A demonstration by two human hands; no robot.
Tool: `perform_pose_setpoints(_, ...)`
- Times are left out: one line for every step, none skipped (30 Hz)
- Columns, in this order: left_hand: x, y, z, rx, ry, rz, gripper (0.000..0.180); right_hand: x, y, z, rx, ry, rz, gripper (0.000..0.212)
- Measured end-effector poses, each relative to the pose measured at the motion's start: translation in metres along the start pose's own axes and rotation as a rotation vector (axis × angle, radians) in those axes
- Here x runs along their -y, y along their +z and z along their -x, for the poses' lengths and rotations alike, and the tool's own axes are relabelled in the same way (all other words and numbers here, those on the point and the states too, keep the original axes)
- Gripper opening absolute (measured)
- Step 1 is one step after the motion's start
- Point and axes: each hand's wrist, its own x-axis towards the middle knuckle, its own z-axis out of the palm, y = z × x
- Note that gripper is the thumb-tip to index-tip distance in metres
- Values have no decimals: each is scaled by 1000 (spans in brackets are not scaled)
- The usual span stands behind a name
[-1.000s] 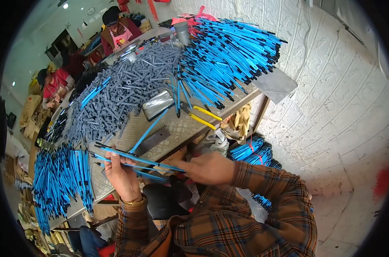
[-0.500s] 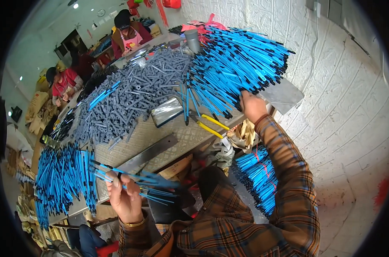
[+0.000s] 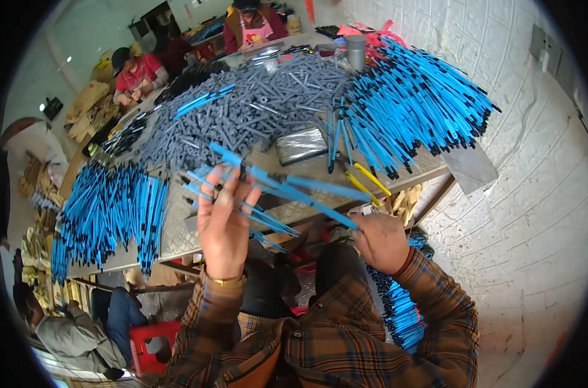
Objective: The person assembles umbrella frames by aligning and threading ribs along a guide bar, fitting them into plastic hubs, and securing the connections using pliers.
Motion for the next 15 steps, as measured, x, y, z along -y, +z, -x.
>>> perform_pose_setpoints(8,-7,-5,80,17,-5,18,3,1,3,34,-9,-42,21)
perform_pose_setpoints(8,-12,-5,73,17,-6,18,7,2,4,66,-20,-87,21)
perform_pose_setpoints(5,-16,-6,119,7,-33,18,9,3,3,71,-18,-90,21)
perform_pose_setpoints(3,-19,-6,167,-5,-59,18,11,4,1,75,-19,-87,25)
perform_pose_setpoints(2,-21,-6,217,-18,-85,18,13,5,-1,77,-18,-83,28)
perform_pose_setpoints(2,-21,-3,218,-26,-84,18,14,5,-2,78,-16,-77,32)
perform_pose_setpoints(0,-9,0,101,-81,-55,17,13,6,-1,78,4,-65,32)
perform_pose_setpoints(-3,3,2,-14,-137,-28,17,10,9,1,74,-11,-71,31)
perform_pose_setpoints(-5,12,4,-130,-187,-8,16,9,13,2,65,-32,-81,31)
perform_pose_setpoints(-5,16,5,-119,-203,-8,16,9,15,3,56,-53,-91,31)
perform_pose_setpoints(-6,17,6,-151,-206,18,14,10,17,4,50,-37,-80,31)
perform_pose_setpoints(-9,17,7,-186,-202,43,13,13,19,3,86,-29,-138,30)
perform_pose_setpoints(-11,15,7,-222,-197,67,12,15,21,2,121,-21,-196,29)
perform_pose_setpoints(-10,10,6,-214,-206,68,12,17,21,2,157,-15,-254,28)
perform_pose_setpoints(-5,0,4,-177,-116,-23,11,18,20,2,153,-8,-248,28)
